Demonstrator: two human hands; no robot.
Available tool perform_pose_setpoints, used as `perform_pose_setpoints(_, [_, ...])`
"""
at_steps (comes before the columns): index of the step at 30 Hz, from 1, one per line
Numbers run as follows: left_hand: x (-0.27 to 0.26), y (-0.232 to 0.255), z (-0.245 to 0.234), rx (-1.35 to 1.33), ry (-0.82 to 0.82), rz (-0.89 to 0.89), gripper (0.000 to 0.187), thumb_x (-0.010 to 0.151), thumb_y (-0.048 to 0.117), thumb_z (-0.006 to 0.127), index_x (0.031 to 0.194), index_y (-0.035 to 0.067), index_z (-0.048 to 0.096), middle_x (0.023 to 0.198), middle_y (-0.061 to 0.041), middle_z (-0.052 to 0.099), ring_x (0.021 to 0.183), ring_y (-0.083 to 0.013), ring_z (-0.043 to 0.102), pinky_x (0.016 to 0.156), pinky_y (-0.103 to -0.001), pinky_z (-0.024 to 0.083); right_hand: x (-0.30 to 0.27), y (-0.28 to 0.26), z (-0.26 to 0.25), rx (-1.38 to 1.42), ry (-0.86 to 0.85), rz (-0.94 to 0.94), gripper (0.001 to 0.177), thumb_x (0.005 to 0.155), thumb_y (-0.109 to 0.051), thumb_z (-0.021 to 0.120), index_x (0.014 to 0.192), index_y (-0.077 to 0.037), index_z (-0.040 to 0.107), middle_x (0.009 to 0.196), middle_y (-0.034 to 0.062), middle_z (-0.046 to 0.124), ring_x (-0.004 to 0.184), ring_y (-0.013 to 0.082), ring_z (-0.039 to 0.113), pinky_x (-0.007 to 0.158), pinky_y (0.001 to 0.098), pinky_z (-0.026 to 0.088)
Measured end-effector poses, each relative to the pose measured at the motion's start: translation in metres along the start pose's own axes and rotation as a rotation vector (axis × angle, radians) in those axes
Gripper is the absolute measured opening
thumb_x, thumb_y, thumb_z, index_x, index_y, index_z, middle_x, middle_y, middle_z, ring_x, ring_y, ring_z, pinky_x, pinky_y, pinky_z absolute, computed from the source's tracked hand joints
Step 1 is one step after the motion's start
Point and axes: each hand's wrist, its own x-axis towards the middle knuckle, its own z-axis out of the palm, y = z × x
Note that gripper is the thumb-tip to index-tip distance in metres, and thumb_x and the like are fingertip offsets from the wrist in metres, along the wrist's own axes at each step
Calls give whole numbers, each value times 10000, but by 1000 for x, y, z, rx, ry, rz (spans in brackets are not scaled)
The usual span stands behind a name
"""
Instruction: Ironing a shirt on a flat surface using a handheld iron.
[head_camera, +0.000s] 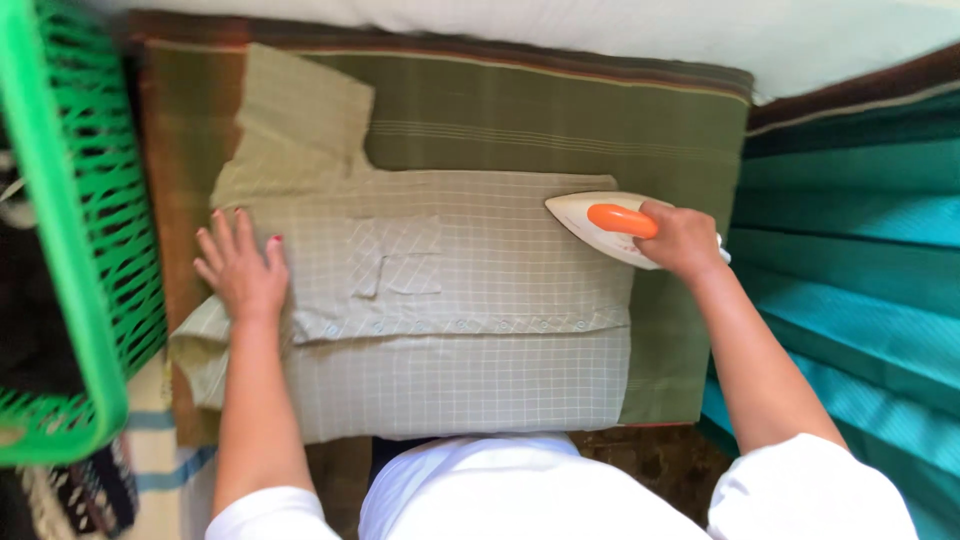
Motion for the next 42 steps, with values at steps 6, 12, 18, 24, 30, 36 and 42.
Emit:
perform_pose_setpoints(6, [-53,21,-16,115,55,-126,694,958,236,748,1584,91,487,1671,-210,289,1513,-490,162,1108,-766,202,-12,-124,-13,282,49,-384,420,686,-261,824,1074,-224,666,897,44,762,897,303,755,801,468,600])
perform_pose_setpoints(12, [-110,40,-18,124,117,-217,682,951,155,772,1573,62,506,1629,-327,283,1471,-572,180,1064,-816,168,-52,-217,13,250,7,-570,532,641,-298,836,1122,-324,608,869,-82,712,862,185,740,775,396,604])
perform_pose_setpoints(18, [-121,10,-17,44,415,-259,469,1060,244,533,1497,76,547,1483,-255,381,1307,-476,457,1038,-593,379,-65,-100,24,306,61,-522,362,616,-150,776,943,-232,644,833,-12,718,893,245,750,839,401,607])
perform_pose_setpoints(24, [-153,-46,-18,144,417,-617,714,685,187,836,1340,152,555,1386,-110,529,1116,-441,530,726,-619,431,-70,18,11,-78,-110,-242,213,740,-426,694,876,-278,621,877,-31,705,932,243,718,713,408,534])
perform_pose_setpoints(30, [-159,-94,-14,71,255,-527,332,739,312,803,1061,277,729,1001,-2,672,1077,-359,547,873,-556,327,-68,-8,-1,-167,-103,-272,186,748,-423,655,832,-289,558,779,-56,641,826,209,680,647,384,516])
perform_pose_setpoints(36, [-149,-112,-20,159,281,-422,205,814,359,826,964,324,691,927,72,610,971,-286,596,833,-551,439,-59,-92,16,-63,188,-505,289,668,-475,728,879,-355,570,764,-143,648,798,126,717,761,306,596])
perform_pose_setpoints(42, [-137,-69,-32,16,123,-444,382,730,465,852,965,195,717,1021,-20,653,1035,-351,573,821,-555,441,-54,-181,-19,-66,-30,-471,267,758,-459,677,959,-325,563,807,-35,690,825,230,743,766,393,614])
